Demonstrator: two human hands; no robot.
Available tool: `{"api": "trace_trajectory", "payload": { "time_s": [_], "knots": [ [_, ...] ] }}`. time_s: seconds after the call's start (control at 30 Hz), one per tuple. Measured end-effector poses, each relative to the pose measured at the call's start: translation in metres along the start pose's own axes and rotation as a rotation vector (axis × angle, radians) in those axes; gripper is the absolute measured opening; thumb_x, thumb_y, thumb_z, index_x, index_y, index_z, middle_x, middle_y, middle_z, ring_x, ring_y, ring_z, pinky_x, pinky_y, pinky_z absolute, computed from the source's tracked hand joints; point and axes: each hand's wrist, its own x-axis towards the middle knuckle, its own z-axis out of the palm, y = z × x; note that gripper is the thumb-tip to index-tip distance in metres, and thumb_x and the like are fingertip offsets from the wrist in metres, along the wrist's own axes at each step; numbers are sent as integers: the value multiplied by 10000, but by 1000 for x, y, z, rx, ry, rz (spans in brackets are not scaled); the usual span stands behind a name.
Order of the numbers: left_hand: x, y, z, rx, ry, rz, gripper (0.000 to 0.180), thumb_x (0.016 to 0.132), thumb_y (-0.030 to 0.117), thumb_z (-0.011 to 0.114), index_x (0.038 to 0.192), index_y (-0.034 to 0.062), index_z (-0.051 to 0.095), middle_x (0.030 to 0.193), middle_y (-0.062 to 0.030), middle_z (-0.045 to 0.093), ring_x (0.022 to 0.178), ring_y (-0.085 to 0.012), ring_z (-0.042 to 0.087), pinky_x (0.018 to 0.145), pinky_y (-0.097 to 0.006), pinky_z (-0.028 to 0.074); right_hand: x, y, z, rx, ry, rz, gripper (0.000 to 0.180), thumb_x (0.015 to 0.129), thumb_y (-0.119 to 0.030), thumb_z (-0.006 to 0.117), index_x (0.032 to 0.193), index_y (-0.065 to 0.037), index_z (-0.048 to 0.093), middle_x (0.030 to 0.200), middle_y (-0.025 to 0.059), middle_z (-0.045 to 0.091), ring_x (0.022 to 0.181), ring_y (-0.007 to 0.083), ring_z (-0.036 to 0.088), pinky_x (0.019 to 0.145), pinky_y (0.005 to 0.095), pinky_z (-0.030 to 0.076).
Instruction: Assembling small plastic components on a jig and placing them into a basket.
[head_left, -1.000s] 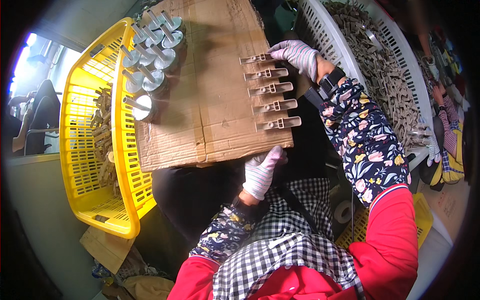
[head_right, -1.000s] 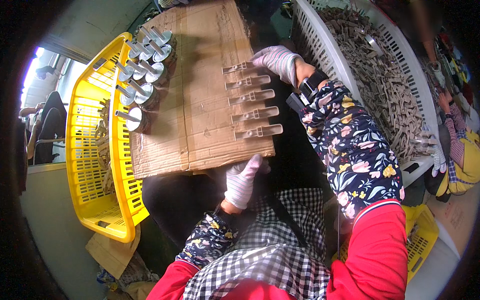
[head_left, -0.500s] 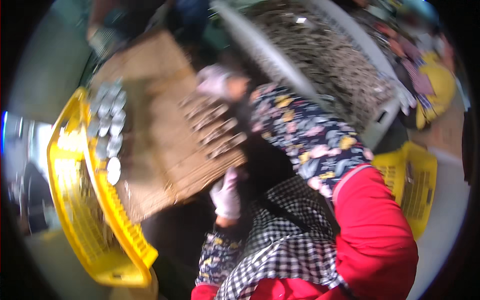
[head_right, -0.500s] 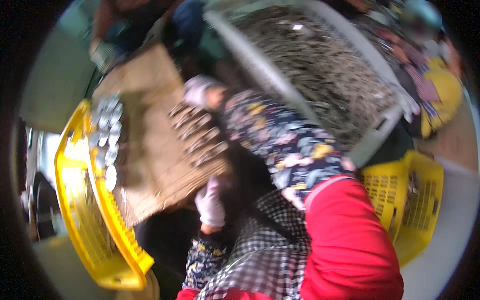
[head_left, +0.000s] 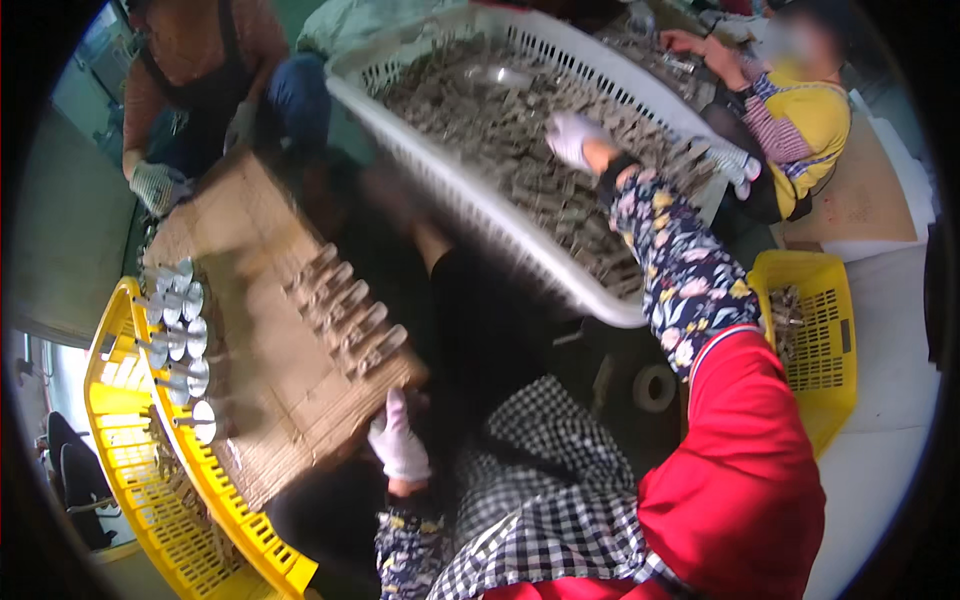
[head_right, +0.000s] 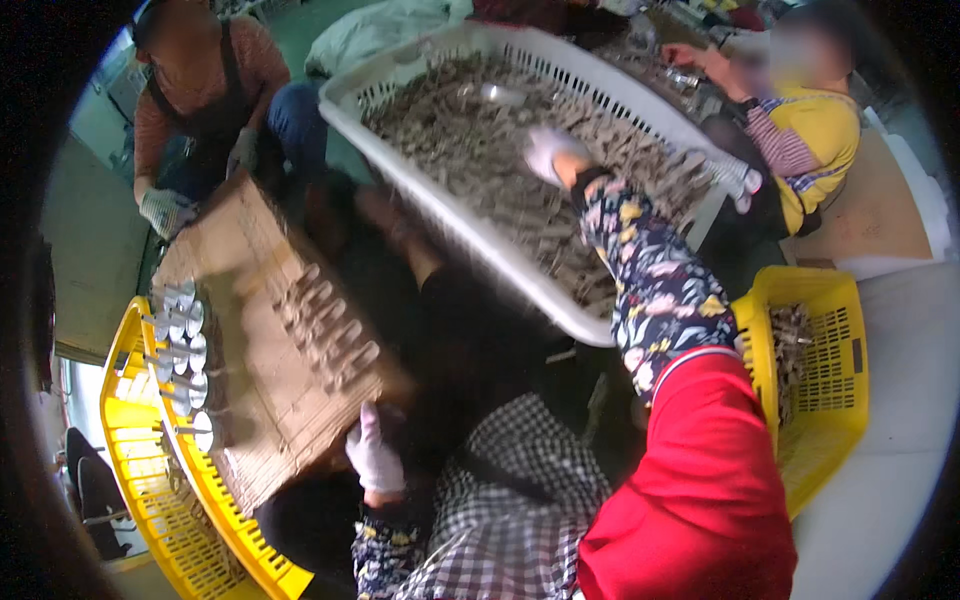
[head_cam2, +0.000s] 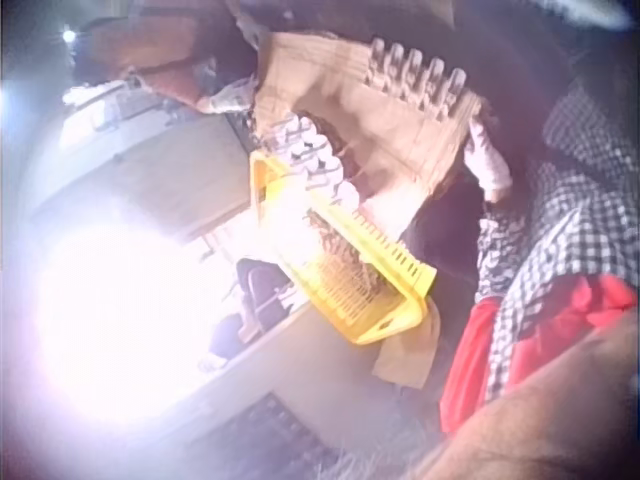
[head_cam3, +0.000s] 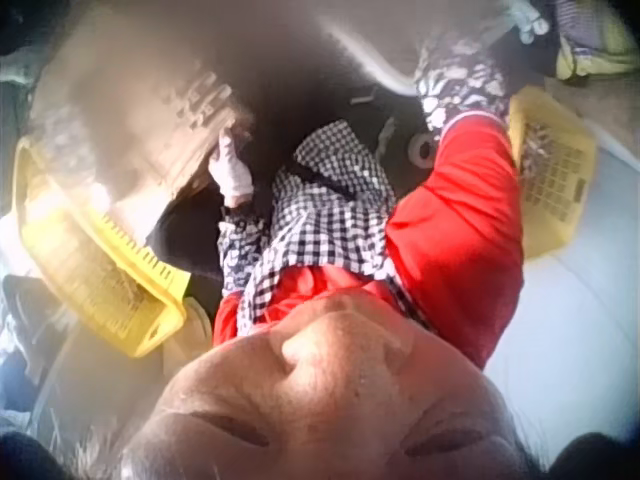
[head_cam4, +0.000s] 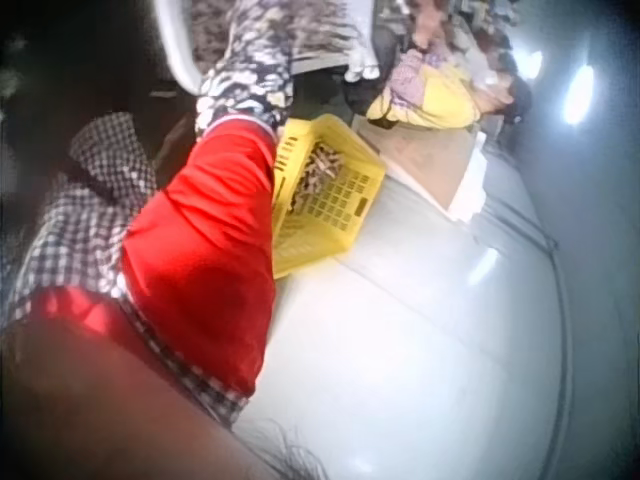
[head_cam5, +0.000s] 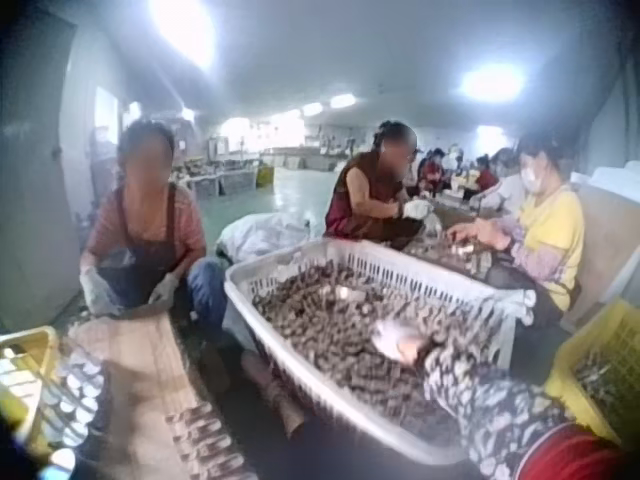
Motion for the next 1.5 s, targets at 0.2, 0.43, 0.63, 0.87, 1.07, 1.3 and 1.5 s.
{"api": "trace_trajectory", "payload": {
  "time_s": [0.2,0.43,0.63,0.87,1.07,1.3,1.5],
  "knots": [
    [4,-12,-9,-103,-7,87,338,873,333,589,859,-1,636,754,-67,633,663,-141,576,647,-290,464,-24,39,93,-513,-278,-61,348,888,-142,426,1220,-146,531,1278,151,485,1131,295,524,884,402,469],
    [9,-15,-2,-202,-40,115,268,842,291,645,824,24,621,694,-28,602,632,-130,558,597,-290,467,-27,80,69,-417,-113,-124,235,825,-85,483,1007,-46,628,1095,174,592,1009,321,580,831,382,481],
    [-3,-9,-7,-217,-27,63,257,829,278,663,847,23,630,727,-42,628,628,-142,590,618,-290,496,-53,69,52,-539,-490,-42,394,752,-43,557,1145,-71,562,1200,166,543,1077,308,558,873,386,475],
    [-2,-6,-10,-185,-6,64,302,837,299,651,878,-1,652,754,-56,648,653,-145,608,657,-275,498,-41,46,50,-804,-345,-218,249,835,-132,488,1040,-87,623,976,155,642,916,307,628,754,387,512],
    [4,11,-1,-156,-116,-98,299,867,266,615,923,-25,652,802,-58,650,717,-123,595,701,-267,490,-20,93,22,254,260,-453,242,795,-46,502,1004,-49,624,863,77,639,699,235,606,634,339,503],
    [0,1,-7,-350,-70,-38,198,860,183,627,911,-7,649,803,-49,648,712,-126,609,681,-267,506,-53,-125,30,1128,-278,-199,236,819,-66,593,1046,-1,592,809,37,609,649,88,548,560,207,452],
    [-7,10,-7,-407,-95,-151,184,851,183,640,910,9,640,808,-56,643,723,-128,606,676,-272,507,-26,-261,96,1224,-565,-247,174,822,-95,632,983,-33,650,748,-19,609,615,51,505,564,193,411]
  ]
}}
